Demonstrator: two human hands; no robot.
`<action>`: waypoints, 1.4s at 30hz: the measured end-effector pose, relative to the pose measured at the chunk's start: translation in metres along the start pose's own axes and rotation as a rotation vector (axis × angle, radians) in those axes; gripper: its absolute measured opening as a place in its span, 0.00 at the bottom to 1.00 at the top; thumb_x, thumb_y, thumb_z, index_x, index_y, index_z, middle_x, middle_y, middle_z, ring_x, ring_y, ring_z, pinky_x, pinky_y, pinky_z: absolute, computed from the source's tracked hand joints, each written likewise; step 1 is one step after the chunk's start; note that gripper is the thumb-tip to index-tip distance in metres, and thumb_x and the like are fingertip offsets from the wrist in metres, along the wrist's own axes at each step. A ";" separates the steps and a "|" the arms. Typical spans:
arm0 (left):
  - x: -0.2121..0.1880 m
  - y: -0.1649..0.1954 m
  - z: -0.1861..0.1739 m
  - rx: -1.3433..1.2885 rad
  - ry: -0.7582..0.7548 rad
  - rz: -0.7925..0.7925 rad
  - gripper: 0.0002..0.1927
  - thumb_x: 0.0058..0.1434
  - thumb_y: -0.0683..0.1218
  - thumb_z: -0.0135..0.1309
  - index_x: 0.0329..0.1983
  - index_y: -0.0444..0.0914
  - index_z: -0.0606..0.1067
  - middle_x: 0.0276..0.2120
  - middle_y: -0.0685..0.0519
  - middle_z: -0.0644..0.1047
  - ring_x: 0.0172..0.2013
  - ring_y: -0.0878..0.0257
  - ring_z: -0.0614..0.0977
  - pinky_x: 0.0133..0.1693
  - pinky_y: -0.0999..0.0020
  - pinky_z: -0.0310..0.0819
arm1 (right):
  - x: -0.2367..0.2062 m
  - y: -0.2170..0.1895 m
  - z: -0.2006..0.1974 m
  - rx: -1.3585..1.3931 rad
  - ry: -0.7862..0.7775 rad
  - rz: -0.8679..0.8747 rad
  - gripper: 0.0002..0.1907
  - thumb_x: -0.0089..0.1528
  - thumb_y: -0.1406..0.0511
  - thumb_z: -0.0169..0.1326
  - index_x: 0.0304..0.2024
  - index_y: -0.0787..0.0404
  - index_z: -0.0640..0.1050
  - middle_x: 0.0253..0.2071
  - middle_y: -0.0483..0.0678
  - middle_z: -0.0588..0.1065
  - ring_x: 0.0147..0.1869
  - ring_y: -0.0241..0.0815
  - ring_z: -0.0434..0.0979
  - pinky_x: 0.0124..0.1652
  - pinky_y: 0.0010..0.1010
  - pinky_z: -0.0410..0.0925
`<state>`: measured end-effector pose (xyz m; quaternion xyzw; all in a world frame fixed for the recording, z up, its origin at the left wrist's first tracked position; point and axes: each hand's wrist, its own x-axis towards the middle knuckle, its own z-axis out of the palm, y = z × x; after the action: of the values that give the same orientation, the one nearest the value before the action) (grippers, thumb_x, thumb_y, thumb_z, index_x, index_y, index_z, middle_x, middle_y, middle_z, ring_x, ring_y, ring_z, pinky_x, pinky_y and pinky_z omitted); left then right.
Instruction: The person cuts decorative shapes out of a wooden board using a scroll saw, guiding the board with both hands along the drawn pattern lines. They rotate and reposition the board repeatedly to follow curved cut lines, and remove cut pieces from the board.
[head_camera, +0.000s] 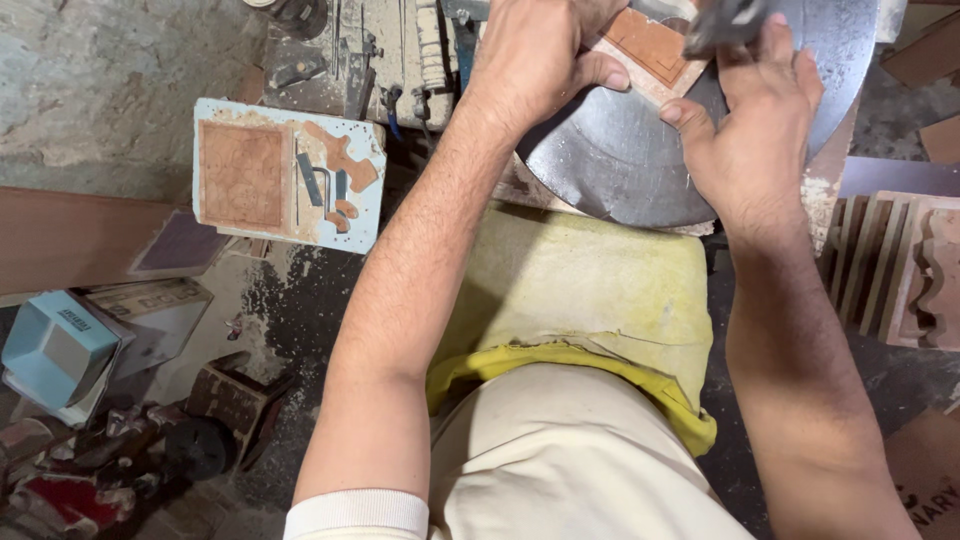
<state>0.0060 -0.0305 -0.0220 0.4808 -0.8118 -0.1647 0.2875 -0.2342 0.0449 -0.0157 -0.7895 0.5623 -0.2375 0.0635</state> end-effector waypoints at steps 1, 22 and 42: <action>0.002 -0.001 -0.001 -0.017 0.032 0.039 0.33 0.45 0.62 0.72 0.54 0.45 0.83 0.38 0.50 0.84 0.44 0.51 0.83 0.47 0.53 0.73 | 0.003 0.002 -0.001 0.005 -0.003 -0.004 0.36 0.62 0.63 0.71 0.68 0.71 0.73 0.67 0.66 0.70 0.76 0.68 0.61 0.68 0.65 0.49; -0.007 0.015 0.016 0.201 0.088 -0.030 0.36 0.55 0.67 0.63 0.60 0.42 0.79 0.58 0.61 0.79 0.56 0.54 0.70 0.56 0.47 0.56 | 0.042 0.082 -0.005 0.179 -0.150 -0.090 0.30 0.64 0.58 0.65 0.65 0.66 0.76 0.63 0.65 0.72 0.73 0.64 0.65 0.75 0.60 0.44; -0.029 0.018 0.017 0.192 0.104 -0.030 0.35 0.51 0.67 0.64 0.58 0.45 0.80 0.56 0.63 0.79 0.55 0.55 0.70 0.53 0.46 0.56 | 0.020 0.058 -0.003 0.176 -0.151 -0.063 0.24 0.63 0.63 0.63 0.60 0.65 0.78 0.62 0.59 0.74 0.72 0.61 0.68 0.73 0.60 0.45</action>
<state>-0.0061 0.0036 -0.0338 0.5262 -0.8004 -0.0654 0.2797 -0.2804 0.0056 -0.0287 -0.8137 0.5080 -0.2277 0.1674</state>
